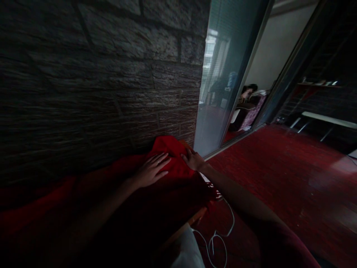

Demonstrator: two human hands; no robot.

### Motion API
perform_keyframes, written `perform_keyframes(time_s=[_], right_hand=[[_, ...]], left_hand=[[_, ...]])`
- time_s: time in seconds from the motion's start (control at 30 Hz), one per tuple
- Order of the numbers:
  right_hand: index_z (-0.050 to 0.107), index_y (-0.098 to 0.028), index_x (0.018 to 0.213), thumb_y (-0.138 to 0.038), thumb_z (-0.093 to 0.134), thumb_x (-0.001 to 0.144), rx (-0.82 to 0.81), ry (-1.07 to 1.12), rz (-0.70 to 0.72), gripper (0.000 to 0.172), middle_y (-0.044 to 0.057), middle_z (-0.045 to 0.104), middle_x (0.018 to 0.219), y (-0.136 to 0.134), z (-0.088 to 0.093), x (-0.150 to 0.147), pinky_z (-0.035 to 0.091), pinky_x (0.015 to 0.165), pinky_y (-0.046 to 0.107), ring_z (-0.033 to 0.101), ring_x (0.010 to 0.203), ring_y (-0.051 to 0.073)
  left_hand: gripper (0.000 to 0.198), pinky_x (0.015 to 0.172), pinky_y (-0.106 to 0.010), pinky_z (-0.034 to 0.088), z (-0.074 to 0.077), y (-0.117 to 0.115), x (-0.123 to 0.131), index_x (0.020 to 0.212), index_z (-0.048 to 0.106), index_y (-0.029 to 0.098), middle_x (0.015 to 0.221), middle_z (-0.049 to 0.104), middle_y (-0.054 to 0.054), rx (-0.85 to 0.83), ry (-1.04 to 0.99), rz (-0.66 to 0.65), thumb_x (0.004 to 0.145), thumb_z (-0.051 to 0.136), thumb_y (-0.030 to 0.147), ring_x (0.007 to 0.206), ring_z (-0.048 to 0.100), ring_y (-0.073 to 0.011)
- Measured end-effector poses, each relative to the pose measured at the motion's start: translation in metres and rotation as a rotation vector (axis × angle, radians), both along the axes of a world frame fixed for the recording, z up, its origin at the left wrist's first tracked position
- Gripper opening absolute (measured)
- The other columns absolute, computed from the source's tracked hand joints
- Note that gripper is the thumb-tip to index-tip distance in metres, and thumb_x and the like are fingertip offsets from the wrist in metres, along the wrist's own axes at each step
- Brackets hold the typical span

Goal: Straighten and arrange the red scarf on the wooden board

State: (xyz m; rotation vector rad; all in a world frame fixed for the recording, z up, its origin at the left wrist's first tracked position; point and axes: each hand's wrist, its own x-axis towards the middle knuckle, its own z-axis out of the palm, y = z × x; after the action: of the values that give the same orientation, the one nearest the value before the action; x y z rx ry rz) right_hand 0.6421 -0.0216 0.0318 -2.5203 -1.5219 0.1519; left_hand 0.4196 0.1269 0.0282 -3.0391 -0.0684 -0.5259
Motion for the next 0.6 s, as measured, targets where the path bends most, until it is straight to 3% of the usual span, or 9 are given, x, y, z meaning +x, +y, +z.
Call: perform_keyframes(time_s=[0.1,0.23,0.43,0.6], right_hand=[[0.016,-0.017,0.16,-0.056,0.022,0.105,0.04,-0.007,0.063,0.068,0.015,0.029,0.161,-0.001,0.004,-0.005,0.03,0.117,0.035,0.038,0.143,0.026],[0.021,-0.021,0.16,-0.058,0.025,0.104,0.0,0.007,0.155,0.067,0.009,0.02,0.165,-0.002,0.001,-0.013,0.018,0.122,0.038,0.02,0.151,0.025],[0.019,-0.02,0.161,-0.056,0.019,0.105,-0.014,0.027,0.144,0.066,0.011,0.018,0.165,-0.006,-0.004,-0.018,0.02,0.122,0.039,0.02,0.151,0.024],[0.018,-0.023,0.161,-0.057,0.02,0.105,-0.005,0.031,0.121,0.066,0.013,0.016,0.165,-0.007,-0.005,-0.019,0.02,0.121,0.041,0.026,0.15,0.026]], left_hand=[[0.076,0.124,-0.043,0.025,0.002,0.006,-0.006,0.156,0.032,0.014,0.163,0.028,-0.012,-0.022,-0.017,0.036,0.097,0.04,0.062,0.151,0.027,-0.0268],[0.085,0.124,-0.043,0.026,-0.007,0.013,-0.012,0.155,0.031,0.008,0.161,0.031,-0.017,-0.033,-0.038,0.11,0.094,0.041,0.067,0.149,0.03,-0.0283],[0.085,0.123,-0.044,0.028,-0.015,0.01,-0.021,0.153,0.033,0.005,0.16,0.032,-0.018,-0.039,-0.048,0.159,0.096,0.034,0.067,0.149,0.03,-0.0293],[0.072,0.122,-0.04,0.028,0.002,0.016,-0.02,0.15,0.041,0.011,0.158,0.039,-0.013,-0.132,0.045,0.185,0.101,0.023,0.06,0.147,0.035,-0.0245]])
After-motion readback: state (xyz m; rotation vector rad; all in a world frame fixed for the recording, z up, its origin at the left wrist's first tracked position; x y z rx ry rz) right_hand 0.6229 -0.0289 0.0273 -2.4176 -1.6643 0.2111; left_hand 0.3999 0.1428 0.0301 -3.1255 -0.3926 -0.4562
